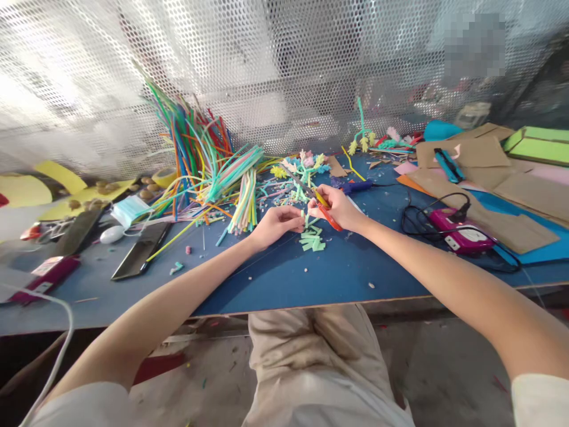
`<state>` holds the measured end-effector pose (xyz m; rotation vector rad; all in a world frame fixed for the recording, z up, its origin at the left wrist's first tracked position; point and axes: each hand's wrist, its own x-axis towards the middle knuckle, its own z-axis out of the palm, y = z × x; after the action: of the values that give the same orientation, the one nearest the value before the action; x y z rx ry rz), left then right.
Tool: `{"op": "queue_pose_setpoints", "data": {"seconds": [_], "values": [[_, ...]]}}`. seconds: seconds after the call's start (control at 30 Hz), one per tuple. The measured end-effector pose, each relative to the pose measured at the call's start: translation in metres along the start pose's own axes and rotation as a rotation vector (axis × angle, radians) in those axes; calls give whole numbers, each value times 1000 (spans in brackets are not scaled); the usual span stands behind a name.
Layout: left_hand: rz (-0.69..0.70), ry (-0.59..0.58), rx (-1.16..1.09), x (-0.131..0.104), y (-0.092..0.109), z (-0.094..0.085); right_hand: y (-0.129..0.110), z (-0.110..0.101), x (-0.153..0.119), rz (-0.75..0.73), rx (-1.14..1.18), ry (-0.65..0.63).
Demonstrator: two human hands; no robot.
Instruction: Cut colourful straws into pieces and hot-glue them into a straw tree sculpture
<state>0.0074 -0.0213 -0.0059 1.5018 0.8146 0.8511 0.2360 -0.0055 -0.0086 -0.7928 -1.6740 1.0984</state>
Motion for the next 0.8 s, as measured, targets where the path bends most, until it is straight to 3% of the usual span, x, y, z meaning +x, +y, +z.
{"op": "queue_pose_setpoints", "data": {"seconds": [0.2,0.8], "values": [[-62,3,-4,-3,5,2,-4,1,-1,19,9,-33],[11,3,88,-2,5,0,-5,3,-1,44,15,-41]]}}
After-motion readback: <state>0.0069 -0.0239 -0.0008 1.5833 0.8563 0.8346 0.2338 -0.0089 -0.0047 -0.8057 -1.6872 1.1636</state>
